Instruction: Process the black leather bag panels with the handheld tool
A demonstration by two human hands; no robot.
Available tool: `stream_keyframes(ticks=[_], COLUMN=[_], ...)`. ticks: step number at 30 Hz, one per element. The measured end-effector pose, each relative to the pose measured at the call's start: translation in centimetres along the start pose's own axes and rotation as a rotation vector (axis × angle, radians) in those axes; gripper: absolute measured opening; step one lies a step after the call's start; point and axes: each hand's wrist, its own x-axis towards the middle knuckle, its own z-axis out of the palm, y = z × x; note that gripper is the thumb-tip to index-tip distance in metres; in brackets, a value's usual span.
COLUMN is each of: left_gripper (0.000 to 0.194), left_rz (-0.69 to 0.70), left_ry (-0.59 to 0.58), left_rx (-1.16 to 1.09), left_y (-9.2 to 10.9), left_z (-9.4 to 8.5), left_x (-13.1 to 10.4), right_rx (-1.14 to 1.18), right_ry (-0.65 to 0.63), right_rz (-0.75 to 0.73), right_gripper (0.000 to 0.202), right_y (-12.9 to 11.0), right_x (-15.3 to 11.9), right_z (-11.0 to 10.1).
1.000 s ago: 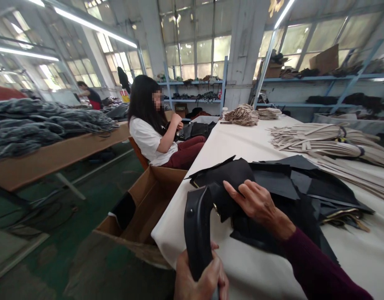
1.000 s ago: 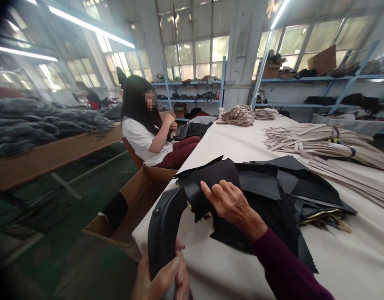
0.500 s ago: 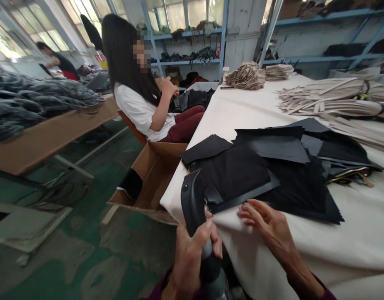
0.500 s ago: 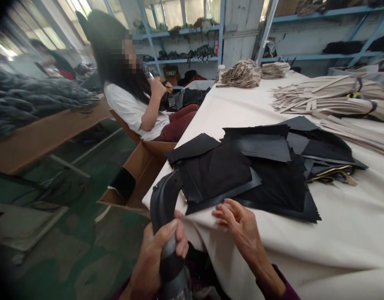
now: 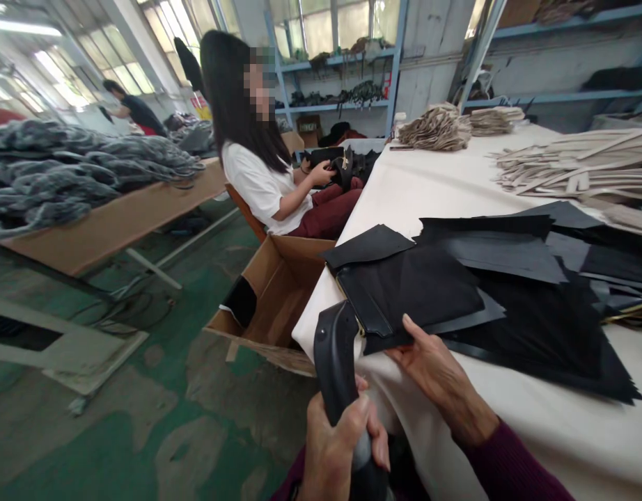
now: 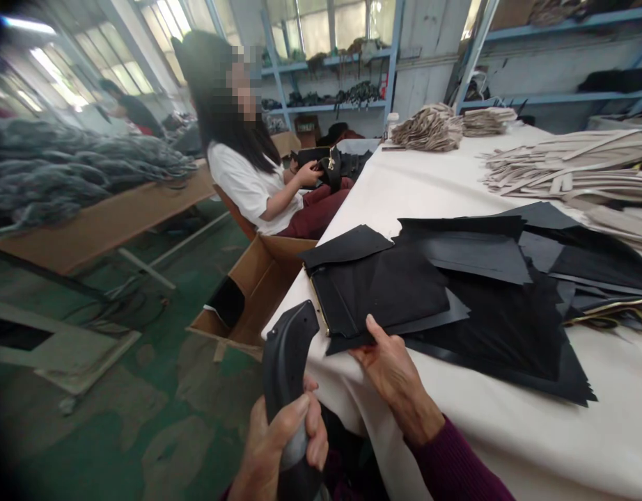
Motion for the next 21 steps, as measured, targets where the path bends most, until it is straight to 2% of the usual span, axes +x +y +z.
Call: stream_keyframes(ticks=[3,7,12,14,16,19,21], left_gripper=[0.028,0.033,0.034,0.033,0.033,0.035,0.036], left_rz=[-0.022,-0.063,-0.094,-0.089,-0.041,0.106,0.137], left_ry=[-0.023,-0.046,-0.023,-0.004,0.020,0.052,0.060], left_rx=[-0.003,-0.032,0.056,0.092,0.106,0.081,0.063], left_y=[-0.3,-1.0,-2.2,-2.4,-2.3,-1.5,-1.0], left_z=[0.1,0.4,1.0,1.0,1.0,0.8,0.9], left_x=[0.1,0.1,0.7,0.9,0.9,0.5,0.3], right_rx=[-0.014,-0.023,-0.035,-0.025,-0.001,0.036,0.054], right_ry=[0.023,-0.054,-0.143,-0.131,-0.090,-0.038,-0.026], right_rz=[-0.025,-0.027,-0.029,-0.040,-0.046,-0.060,-0.065], right_gripper=[0.016,0.014,0.014,0.014,0.013,0.015,0.017], right_y=[-0.1,-0.2,-0.2,-0.1,-0.2,-0.3,-0.3], right_x=[1.9,3.3,3.1,2.8,2.7,3.0,3.3], right_z=[0.9,1.6,1.7,1.4,1.1,0.8,0.8])
